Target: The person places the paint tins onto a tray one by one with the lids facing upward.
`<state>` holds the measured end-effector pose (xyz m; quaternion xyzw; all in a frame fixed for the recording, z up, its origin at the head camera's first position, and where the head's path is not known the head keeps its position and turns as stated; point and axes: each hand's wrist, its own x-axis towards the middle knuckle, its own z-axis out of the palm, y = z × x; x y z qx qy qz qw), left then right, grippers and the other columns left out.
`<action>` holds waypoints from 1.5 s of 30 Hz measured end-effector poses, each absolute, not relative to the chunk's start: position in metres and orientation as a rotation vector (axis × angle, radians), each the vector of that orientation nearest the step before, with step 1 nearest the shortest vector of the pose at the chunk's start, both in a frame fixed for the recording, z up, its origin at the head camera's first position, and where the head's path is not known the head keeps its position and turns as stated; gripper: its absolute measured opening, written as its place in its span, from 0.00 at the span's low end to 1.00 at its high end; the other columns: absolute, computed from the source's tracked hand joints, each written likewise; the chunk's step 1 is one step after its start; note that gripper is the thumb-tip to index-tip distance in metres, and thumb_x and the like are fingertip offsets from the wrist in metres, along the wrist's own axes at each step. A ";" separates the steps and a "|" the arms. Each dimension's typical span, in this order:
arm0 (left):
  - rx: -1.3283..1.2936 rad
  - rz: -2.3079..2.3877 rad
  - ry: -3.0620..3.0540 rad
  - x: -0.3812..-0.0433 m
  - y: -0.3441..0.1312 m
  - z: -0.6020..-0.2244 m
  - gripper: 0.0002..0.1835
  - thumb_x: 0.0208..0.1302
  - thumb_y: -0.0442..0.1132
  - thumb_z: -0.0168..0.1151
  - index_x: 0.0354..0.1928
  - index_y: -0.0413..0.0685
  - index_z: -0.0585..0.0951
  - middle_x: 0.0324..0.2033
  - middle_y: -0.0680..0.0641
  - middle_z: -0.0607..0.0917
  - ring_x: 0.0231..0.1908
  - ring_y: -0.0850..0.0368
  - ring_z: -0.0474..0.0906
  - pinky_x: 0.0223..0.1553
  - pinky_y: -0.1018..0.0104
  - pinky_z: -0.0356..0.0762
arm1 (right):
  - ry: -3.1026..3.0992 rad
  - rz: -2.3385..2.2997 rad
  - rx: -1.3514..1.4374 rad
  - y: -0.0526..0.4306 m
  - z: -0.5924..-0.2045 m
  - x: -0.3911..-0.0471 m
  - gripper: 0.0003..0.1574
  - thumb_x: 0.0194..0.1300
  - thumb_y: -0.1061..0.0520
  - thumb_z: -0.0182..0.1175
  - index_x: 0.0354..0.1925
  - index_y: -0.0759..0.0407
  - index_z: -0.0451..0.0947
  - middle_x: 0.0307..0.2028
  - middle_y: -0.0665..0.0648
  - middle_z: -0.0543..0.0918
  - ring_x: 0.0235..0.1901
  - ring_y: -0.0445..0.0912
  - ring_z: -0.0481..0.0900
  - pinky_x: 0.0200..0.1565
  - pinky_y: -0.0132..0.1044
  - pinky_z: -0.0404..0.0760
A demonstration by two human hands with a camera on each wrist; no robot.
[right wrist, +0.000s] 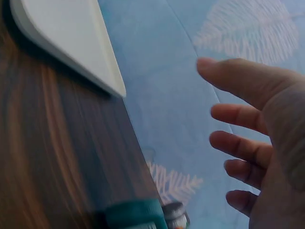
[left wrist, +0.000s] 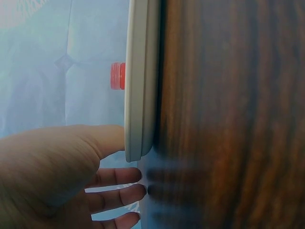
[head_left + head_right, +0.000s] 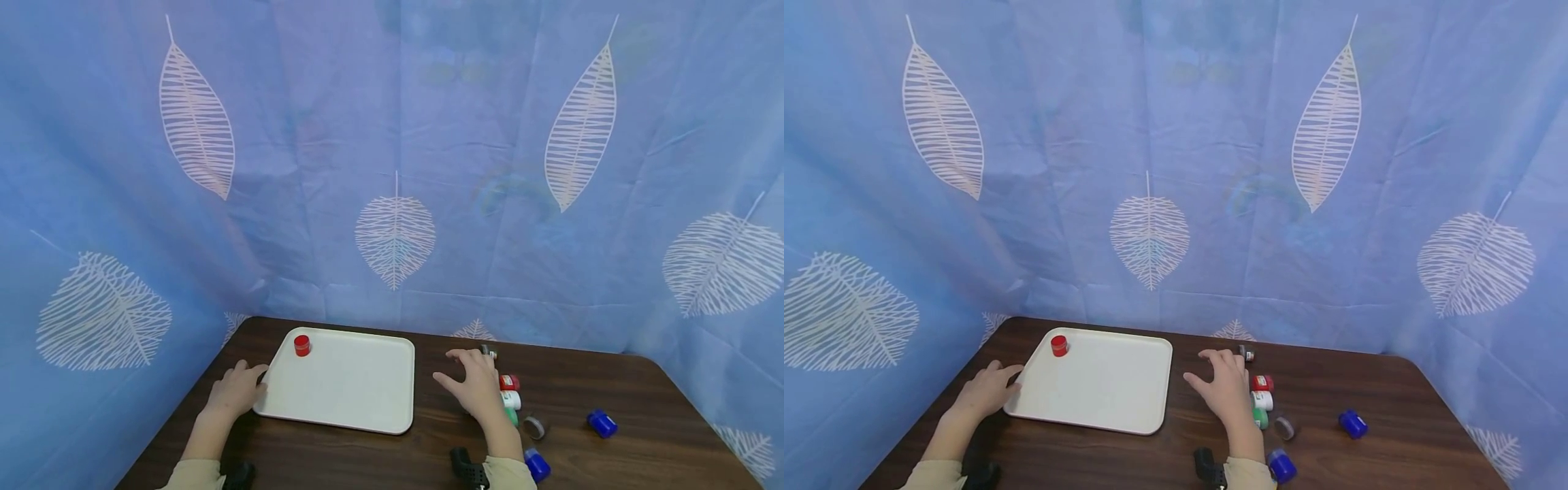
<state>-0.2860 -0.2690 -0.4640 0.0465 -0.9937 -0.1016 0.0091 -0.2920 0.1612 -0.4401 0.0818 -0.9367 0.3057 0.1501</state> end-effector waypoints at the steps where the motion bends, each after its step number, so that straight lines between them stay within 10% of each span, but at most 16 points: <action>1: 0.147 -0.319 -3.104 -0.286 -0.269 -0.464 0.23 0.64 0.41 0.63 0.60 0.42 0.77 0.45 0.33 0.77 0.41 0.38 0.76 0.44 0.35 0.75 | -2.705 0.879 0.230 0.165 -0.440 -0.292 0.30 0.58 0.42 0.69 0.55 0.53 0.78 0.53 0.60 0.78 0.53 0.57 0.68 0.55 0.62 0.67; 31: 0.115 -0.250 -3.032 -0.289 -0.265 -0.458 0.21 0.63 0.41 0.65 0.56 0.42 0.80 0.43 0.34 0.78 0.43 0.38 0.75 0.44 0.35 0.74 | -3.102 0.715 0.030 0.207 -0.437 -0.286 0.21 0.50 0.47 0.75 0.41 0.52 0.82 0.52 0.61 0.74 0.54 0.62 0.62 0.50 0.56 0.65; 39: 0.096 -0.216 -2.988 -0.285 -0.265 -0.466 0.20 0.61 0.42 0.66 0.55 0.43 0.81 0.46 0.33 0.77 0.51 0.32 0.69 0.51 0.33 0.66 | -3.145 0.729 -0.009 0.207 -0.441 -0.285 0.17 0.50 0.48 0.75 0.35 0.52 0.82 0.51 0.60 0.73 0.61 0.67 0.57 0.55 0.59 0.64; 45: 0.033 -0.320 -3.051 -0.279 -0.265 -0.467 0.32 0.64 0.49 0.63 0.68 0.45 0.70 0.67 0.26 0.64 0.70 0.25 0.50 0.64 0.22 0.45 | -3.153 0.723 0.014 0.202 -0.444 -0.284 0.17 0.49 0.48 0.76 0.35 0.53 0.82 0.50 0.60 0.73 0.56 0.63 0.60 0.50 0.55 0.64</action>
